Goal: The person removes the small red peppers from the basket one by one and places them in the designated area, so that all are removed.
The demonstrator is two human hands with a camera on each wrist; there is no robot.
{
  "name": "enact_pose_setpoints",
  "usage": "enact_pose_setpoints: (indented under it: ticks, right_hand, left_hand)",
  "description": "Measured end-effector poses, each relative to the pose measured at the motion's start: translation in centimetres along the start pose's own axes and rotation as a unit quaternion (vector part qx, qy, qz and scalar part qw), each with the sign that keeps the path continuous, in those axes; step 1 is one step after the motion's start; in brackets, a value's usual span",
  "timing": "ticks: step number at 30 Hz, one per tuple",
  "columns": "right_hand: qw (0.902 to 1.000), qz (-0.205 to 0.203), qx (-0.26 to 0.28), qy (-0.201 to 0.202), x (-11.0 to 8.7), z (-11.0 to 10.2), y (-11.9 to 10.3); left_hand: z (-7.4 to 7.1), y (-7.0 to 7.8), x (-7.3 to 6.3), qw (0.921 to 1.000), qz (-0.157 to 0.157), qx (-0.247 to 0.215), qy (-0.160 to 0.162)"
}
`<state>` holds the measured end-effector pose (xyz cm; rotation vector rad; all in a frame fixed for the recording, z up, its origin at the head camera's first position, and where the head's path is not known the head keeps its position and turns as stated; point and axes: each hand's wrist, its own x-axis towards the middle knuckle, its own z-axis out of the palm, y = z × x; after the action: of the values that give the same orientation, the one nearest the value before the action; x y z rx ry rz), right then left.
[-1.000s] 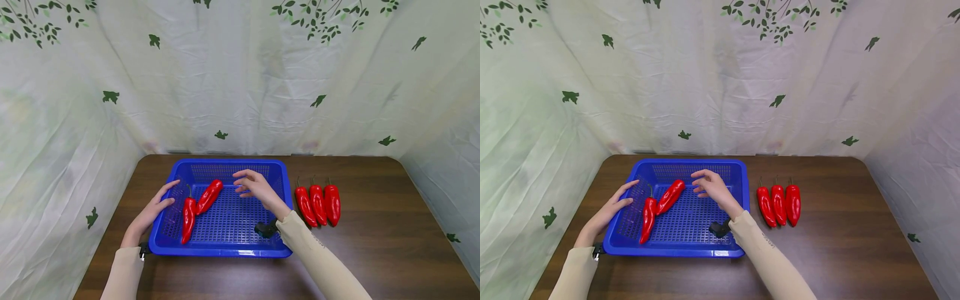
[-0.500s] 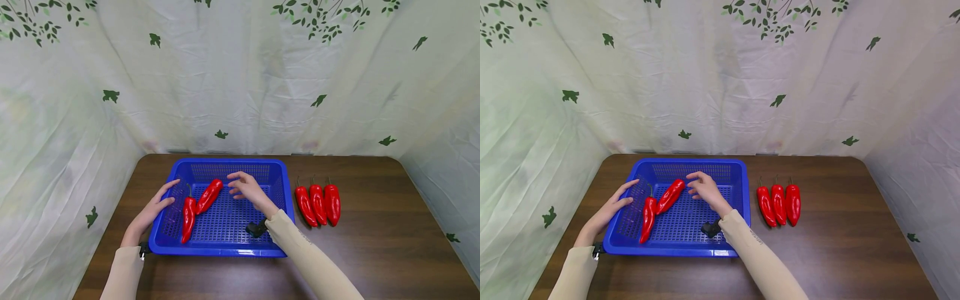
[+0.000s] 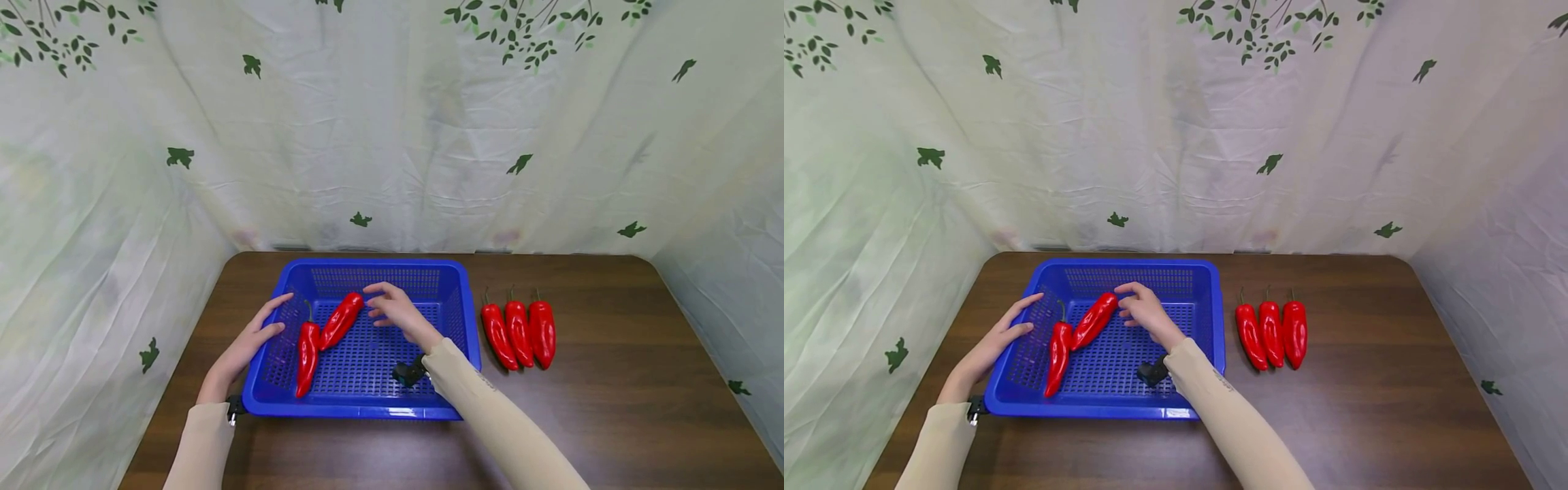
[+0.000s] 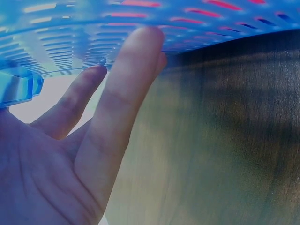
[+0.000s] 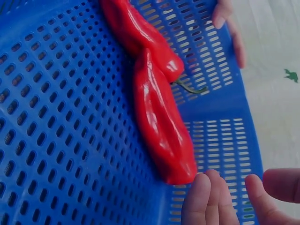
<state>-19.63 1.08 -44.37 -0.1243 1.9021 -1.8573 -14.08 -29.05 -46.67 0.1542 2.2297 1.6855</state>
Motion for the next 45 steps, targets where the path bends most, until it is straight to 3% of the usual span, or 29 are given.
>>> enact_pose_setpoints:
  ticks: [8,16,24,34,45]
  right_hand:
    - [0.9981,0.035,-0.025,-0.045,1.0,0.5,0.8]
    - [0.9952,0.041,-0.054,-0.071,1.5,1.1,1.4]
    - [0.994,0.054,-0.066,-0.069,2.1,1.9,1.5]
    - [0.9876,0.054,-0.134,-0.061,2.9,3.2,1.9]
    - [0.9823,0.04,-0.165,-0.078,2.8,2.7,1.7]
  left_hand:
    - [0.0,0.0,0.1,1.0,0.004,-0.002,-0.002]
    - [0.1,0.0,0.0,1.0,0.001,-0.002,0.0]
    - [0.1,0.1,-0.1,1.0,-0.002,-0.005,-0.001]
    - [0.0,0.1,-0.1,1.0,-0.002,-0.005,0.001]
    - [0.0,0.0,-0.1,1.0,0.002,0.005,0.003]
